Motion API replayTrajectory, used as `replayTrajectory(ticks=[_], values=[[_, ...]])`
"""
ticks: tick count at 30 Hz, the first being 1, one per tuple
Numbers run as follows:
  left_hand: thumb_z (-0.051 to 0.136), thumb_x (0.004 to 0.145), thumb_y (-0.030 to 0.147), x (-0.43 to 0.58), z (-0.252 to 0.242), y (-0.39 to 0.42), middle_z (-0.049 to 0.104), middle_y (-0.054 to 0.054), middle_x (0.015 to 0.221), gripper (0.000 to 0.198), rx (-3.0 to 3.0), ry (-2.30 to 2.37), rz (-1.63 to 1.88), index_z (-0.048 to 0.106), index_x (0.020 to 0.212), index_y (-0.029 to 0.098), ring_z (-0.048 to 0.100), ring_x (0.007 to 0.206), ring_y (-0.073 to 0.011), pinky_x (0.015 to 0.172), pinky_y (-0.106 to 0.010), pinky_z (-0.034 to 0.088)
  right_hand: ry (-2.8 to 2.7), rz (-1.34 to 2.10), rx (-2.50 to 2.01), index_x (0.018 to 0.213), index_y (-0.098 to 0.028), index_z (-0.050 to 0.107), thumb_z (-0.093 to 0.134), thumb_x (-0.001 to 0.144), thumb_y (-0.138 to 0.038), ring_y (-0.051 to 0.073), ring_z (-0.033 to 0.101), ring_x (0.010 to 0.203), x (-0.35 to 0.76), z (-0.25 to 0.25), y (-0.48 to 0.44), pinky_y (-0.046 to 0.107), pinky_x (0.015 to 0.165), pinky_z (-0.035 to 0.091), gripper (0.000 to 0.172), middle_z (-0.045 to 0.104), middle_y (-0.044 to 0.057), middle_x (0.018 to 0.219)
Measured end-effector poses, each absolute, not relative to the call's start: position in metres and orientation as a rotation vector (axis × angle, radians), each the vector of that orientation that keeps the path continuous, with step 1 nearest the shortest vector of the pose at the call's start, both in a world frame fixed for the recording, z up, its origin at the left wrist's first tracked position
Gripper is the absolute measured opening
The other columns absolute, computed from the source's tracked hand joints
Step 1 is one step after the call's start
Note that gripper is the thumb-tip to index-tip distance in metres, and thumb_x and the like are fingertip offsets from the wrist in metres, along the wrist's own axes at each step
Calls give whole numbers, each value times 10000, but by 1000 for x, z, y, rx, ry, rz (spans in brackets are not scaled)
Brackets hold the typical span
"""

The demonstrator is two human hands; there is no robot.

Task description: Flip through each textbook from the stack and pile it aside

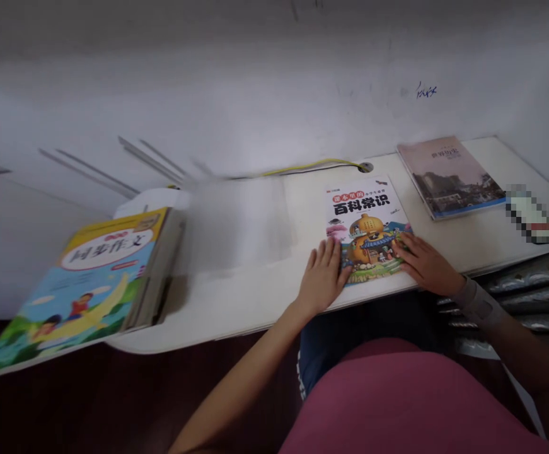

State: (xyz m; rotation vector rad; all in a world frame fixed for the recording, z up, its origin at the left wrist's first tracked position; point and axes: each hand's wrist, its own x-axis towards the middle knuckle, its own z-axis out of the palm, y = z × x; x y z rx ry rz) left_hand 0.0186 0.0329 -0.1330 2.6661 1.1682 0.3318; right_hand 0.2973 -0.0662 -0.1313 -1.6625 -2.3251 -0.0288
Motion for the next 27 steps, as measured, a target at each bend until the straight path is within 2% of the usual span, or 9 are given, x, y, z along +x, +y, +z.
replayTrajectory(ticks=[3, 7, 11, 14, 17, 19, 23, 25, 27], values=[[370, 941, 434, 14, -136, 37, 307, -229, 1502, 622, 2534, 1287, 364, 301, 1452, 85, 240, 1414, -330, 1121, -558, 225, -2159, -140, -1834, 1376, -56, 443, 330, 968, -316, 305, 367, 1359, 304, -138, -71, 488, 1080, 361, 497, 434, 216, 1435], [447, 902, 321, 19, -139, 36, 372, -194, 1483, 568, 2239, 1225, 543, 347, 1424, 120, 249, 1415, -317, 1132, -573, 194, -2153, -190, -1866, 1382, -59, 431, 295, 973, -290, 290, 431, 1317, 309, -144, -77, 472, 1056, 380, 490, 514, 201, 1373], [526, 857, 268, 26, -133, 34, 345, -132, 1514, 564, 1518, 1066, 879, 354, 1391, 204, 382, 1362, -244, 1111, -454, 333, -2167, -222, -1878, 1367, -67, 457, 301, 970, -289, 298, 431, 1316, 310, -145, -77, 476, 1052, 374, 480, 510, 190, 1381], [637, 780, 209, 31, -120, 31, 493, -129, 1407, 484, 960, 878, 928, 476, 1236, 192, 554, 1213, -238, 951, -364, 518, -2148, -231, -1899, 1362, -104, 475, 321, 965, -300, 300, 430, 1316, 309, -145, -77, 483, 1045, 376, 469, 489, 175, 1404], [708, 708, 156, 34, -107, 29, 679, -117, 1094, 384, 709, 799, 686, 558, 1061, 151, 695, 927, -247, 622, -304, 624, -2120, -215, -1919, 1358, -116, 481, 324, 964, -300, 296, 449, 1301, 308, -145, -77, 487, 1043, 380, 462, 499, 163, 1399], [704, 691, 122, 36, -102, 28, 698, -80, 971, 380, 673, 807, 625, 557, 1039, 157, 712, 752, -220, 442, -270, 597, -2087, -184, -1927, 1349, -119, 490, 331, 962, -298, 292, 456, 1296, 307, -144, -77, 490, 1053, 374, 455, 515, 155, 1386], [693, 660, 80, 33, -101, 18, 689, -12, 876, 440, 663, 781, 725, 540, 1056, 196, 674, 571, -145, 353, -223, 557, -1895, -13, -1854, 1357, -129, 473, 384, 943, -347, 297, 507, 1249, 303, -137, -81, 516, 1044, 393, 476, 574, 165, 1319], [700, 659, 86, 29, -102, 10, 680, 7, 840, 456, 643, 761, 765, 540, 1068, 209, 652, 520, -125, 326, -198, 534, -1703, 185, -1785, 1385, -157, 435, 417, 931, -392, 284, 607, 1117, 299, -130, -87, 497, 959, 481, 512, 648, 150, 1205], [706, 671, 103, 27, -100, 1, 671, 16, 809, 443, 631, 743, 790, 547, 1070, 209, 628, 474, -107, 305, -176, 512, -1480, 419, -1704, 1385, -208, 435, 454, 915, -426, 243, 678, 910, 294, -121, -95, 437, 796, 575, 519, 704, 97, 1042]])
